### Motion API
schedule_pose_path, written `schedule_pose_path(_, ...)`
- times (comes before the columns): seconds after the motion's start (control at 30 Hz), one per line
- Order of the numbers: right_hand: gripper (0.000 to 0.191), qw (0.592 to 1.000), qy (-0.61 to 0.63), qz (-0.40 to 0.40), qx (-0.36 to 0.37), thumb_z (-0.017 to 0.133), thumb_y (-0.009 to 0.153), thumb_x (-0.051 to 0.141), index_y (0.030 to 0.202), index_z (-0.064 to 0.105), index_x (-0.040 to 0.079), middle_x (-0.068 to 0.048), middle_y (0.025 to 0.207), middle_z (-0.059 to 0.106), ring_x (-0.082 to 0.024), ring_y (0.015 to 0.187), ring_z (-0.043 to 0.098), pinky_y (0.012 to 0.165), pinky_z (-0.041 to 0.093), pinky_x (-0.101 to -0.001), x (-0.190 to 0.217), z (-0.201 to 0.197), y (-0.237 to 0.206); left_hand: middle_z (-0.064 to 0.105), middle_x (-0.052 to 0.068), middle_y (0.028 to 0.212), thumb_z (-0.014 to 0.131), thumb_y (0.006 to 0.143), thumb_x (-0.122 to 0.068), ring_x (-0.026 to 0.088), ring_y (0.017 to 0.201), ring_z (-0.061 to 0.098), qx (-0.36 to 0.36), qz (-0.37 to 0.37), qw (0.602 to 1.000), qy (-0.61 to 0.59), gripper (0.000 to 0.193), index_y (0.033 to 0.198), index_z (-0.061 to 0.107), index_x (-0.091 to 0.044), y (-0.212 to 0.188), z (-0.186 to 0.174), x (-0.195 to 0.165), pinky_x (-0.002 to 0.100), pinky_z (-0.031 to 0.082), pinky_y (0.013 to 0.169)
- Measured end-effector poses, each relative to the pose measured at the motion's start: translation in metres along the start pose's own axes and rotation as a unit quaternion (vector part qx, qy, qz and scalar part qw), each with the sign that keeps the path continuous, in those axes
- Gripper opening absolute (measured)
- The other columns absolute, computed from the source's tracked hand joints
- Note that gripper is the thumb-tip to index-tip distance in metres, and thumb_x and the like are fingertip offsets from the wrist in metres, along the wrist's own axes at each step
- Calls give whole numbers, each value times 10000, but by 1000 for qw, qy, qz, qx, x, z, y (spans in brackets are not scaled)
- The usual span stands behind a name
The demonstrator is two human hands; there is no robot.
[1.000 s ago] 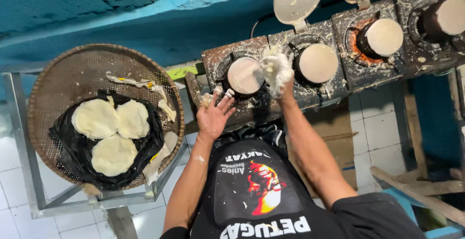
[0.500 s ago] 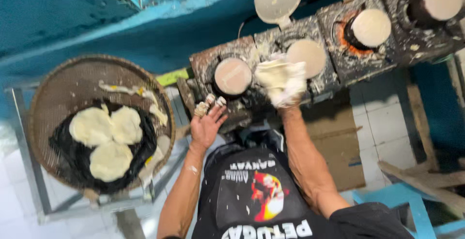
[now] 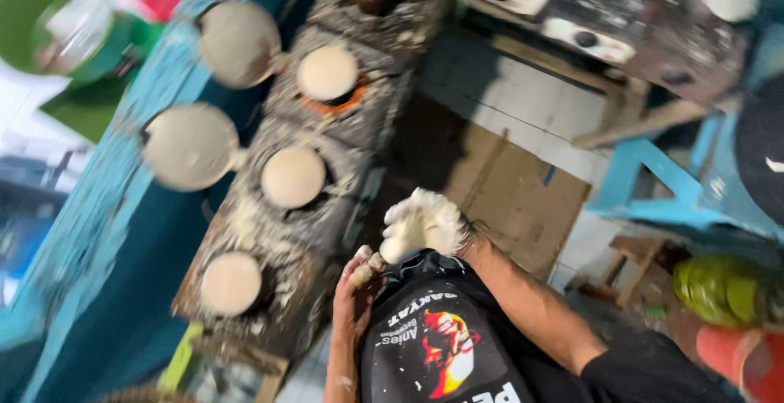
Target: The person places dough portions into heated covered pans on a multi-burner gas stove, presses them flat by hand, wipes the pans with a cloth, and moves cooked flatbreads into a woven basket, occasionally scooping more dough from a large bowl.
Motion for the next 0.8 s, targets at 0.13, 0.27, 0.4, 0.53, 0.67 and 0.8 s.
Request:
schedule_pose_path(0.13, 515, 940, -264, -187, -104, 576, 1017, 400, 1342, 643, 6, -129, 1296, 662, -231, 1205, 613, 1054, 451, -438, 99, -73, -65, 709, 119, 1129, 665, 905, -51, 248, 974, 693, 52, -27, 995, 82, 438, 1336, 598, -22, 71, 82, 37, 399, 574, 821)
schedule_pose_path(0.27, 566, 987, 77, -138, -4, 505, 1104, 469, 1273, 657, -49, -187, 1287, 704, -334, 1159, 684, 1004, 497, -498, 150, -144, -150, 711, 124, 1119, 625, 929, -17, 251, 941, 688, 86, -74, 987, 110, 364, 1293, 615, -6, 122, 155, 85, 380, 577, 806)
schedule_pose_path(0.4, 497, 938, -14, -270, -214, 509, 1067, 364, 1393, 592, -2, -145, 1388, 636, -294, 1253, 610, 1074, 435, -453, 191, -217, -210, 707, 138, 1132, 577, 967, -17, 254, 950, 697, 105, -129, 981, 103, 293, 1258, 612, -5, 168, 222, 136, 385, 578, 804)
schedule_pose_path(0.53, 478, 943, 99, -318, 25, 462, 1172, 384, 1326, 628, -36, -168, 1397, 652, -323, 1357, 609, 1216, 449, -482, 229, -242, -252, 703, 150, 1103, 540, 971, -9, 275, 851, 692, 161, -205, 954, 147, 238, 1193, 626, -23, 214, 278, 200, 392, 580, 756)
schedule_pose_path(0.67, 512, 885, 149, -430, -95, 507, 1114, 297, 1469, 536, -71, -184, 1452, 590, -292, 1252, 585, 1045, 446, -417, 303, -308, -274, 686, 143, 1090, 517, 1003, -14, 276, 845, 695, 244, -228, 918, 212, 202, 1170, 630, 9, 278, 339, 263, 380, 581, 737)
schedule_pose_path(0.8, 502, 862, -48, -388, -323, 518, 1086, 302, 1445, 545, -48, -179, 1434, 593, -299, 1249, 587, 1051, 451, -428, 363, -355, -312, 692, 122, 1107, 504, 937, -25, 282, 820, 704, 226, -259, 891, 297, 243, 1148, 623, -11, 338, 421, 312, 383, 577, 692)
Point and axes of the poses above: each hand's wrist, its own y-axis towards the middle knuckle, its own z-axis out of the palm, x = y × z, the point moved 5 cm from there along y, towards the middle knuckle
